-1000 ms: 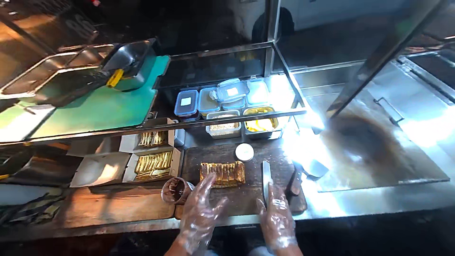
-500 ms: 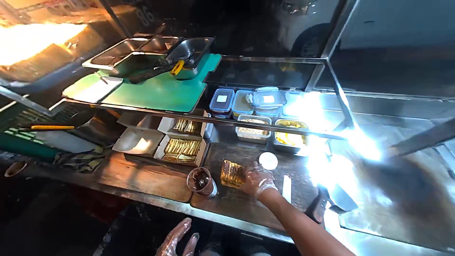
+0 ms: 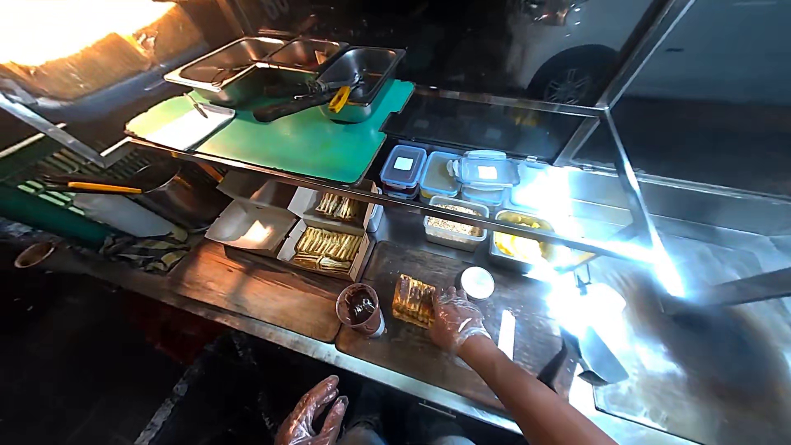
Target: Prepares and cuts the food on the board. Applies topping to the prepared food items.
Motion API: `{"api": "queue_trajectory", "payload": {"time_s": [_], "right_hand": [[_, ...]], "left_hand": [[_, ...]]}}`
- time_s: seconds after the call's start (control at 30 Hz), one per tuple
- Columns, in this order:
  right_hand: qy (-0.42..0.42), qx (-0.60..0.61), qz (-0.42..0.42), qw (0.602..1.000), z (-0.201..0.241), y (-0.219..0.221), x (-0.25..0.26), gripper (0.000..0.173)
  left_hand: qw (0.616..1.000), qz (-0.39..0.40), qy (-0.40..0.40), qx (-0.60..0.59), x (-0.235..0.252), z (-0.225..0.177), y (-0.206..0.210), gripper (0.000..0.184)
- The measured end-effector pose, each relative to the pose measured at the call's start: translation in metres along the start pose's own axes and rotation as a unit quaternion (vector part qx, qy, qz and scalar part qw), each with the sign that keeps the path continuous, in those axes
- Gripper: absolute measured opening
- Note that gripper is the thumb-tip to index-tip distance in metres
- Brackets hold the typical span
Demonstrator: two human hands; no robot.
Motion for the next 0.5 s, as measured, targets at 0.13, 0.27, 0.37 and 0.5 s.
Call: {"api": "queue_trajectory", "payload": {"time_s": [0.13, 0.27, 0.37, 0.5], "right_hand": [[0.008, 0.007, -0.001, 1.000, -0.003, -0.003, -0.002, 0.076], [0.017, 0.014, -0.003, 1.000, -0.007, -0.008, -0.003, 0.072], [0.021, 0.010, 0.003, 1.000, -0.005, -0.006, 0.000, 0.074], [0.009, -0.008, 0.014, 1.000, -0.004, -0.001, 0.005, 0.081]], "left_hand": [[1.000, -0.002, 0.012, -0.008, 0.011, -0.005, -0.003, 0.041], [0.982, -0.021, 0.185, 0.044, 0.031, -0.045, 0.014, 0.021], [0.927, 0.051, 0.327, 0.176, 0.081, -0.102, 0.055, 0.021], [0.791, 0.396, 0.167, 0.436, 0.178, -0.141, 0.133, 0.072]]}}
Point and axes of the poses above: each hand's wrist, its own x-axis towards the middle knuckle, its own y-axis out of the palm, z = x × y, the point moved 2 cm from there along x, towards the middle knuckle, and after that the axes turned 6 degrees about y, right-handed, at the moved point
